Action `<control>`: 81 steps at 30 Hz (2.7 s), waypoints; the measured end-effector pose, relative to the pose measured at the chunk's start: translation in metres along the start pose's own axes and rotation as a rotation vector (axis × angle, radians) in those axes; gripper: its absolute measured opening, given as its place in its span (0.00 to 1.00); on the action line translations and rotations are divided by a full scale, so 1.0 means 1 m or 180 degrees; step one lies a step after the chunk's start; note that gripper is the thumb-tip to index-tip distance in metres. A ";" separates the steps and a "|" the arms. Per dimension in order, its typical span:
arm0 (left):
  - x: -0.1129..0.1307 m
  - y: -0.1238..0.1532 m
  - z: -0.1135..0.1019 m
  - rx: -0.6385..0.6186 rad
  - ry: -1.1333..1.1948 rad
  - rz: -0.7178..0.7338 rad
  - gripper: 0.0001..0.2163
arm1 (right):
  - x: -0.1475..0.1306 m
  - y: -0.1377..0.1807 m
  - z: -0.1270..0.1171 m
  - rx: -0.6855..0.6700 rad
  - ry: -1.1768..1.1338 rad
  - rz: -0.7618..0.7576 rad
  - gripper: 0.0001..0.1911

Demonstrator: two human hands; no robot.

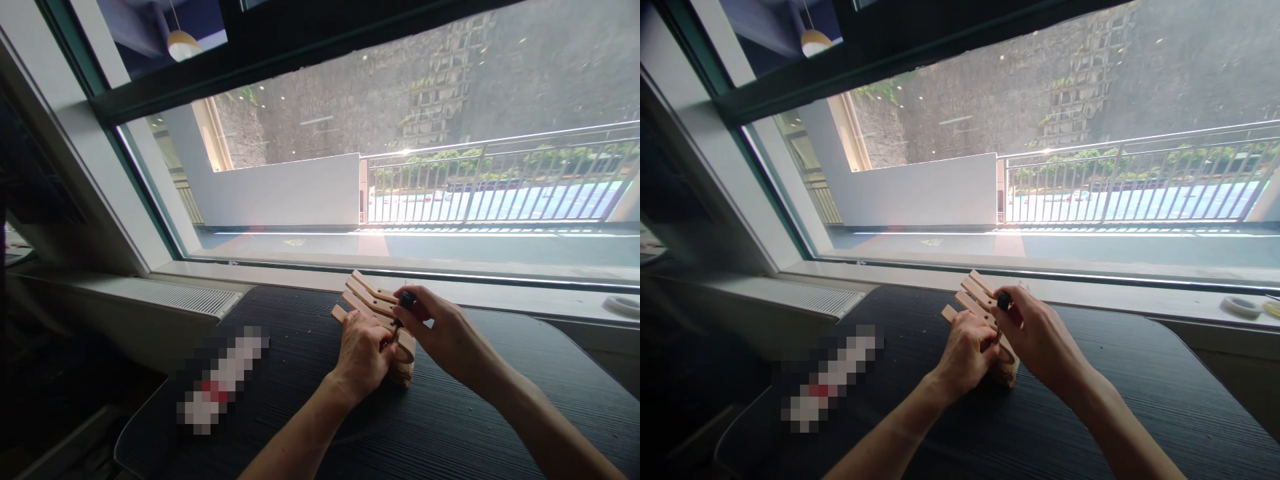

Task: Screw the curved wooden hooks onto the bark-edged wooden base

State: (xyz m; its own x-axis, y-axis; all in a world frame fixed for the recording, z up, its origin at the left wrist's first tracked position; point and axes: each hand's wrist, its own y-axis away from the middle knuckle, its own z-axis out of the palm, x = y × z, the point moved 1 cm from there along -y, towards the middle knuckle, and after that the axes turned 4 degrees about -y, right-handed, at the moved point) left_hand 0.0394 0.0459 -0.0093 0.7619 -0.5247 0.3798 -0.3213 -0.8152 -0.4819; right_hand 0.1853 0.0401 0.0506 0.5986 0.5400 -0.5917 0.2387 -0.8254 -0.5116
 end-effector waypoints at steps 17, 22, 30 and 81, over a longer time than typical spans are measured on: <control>0.001 0.000 0.000 0.0056 -0.0107 0.0034 0.09 | -0.003 0.000 0.000 0.0008 -0.0016 0.0038 0.12; 0.002 0.000 -0.001 0.0021 -0.0052 -0.0003 0.08 | 0.000 -0.001 -0.001 0.0072 0.0049 -0.0012 0.12; 0.000 0.000 0.000 0.0015 -0.0055 0.0016 0.08 | 0.000 -0.001 0.000 -0.0027 -0.0003 0.0103 0.11; -0.001 0.001 -0.001 -0.0016 0.0074 0.0051 0.08 | 0.002 -0.007 0.001 -0.0174 0.0159 -0.0466 0.23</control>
State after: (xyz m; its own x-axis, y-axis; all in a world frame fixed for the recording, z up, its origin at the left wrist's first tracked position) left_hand 0.0383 0.0455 -0.0094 0.7433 -0.5432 0.3904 -0.3362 -0.8079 -0.4840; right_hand 0.1842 0.0476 0.0522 0.5914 0.6473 -0.4809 0.3667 -0.7470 -0.5546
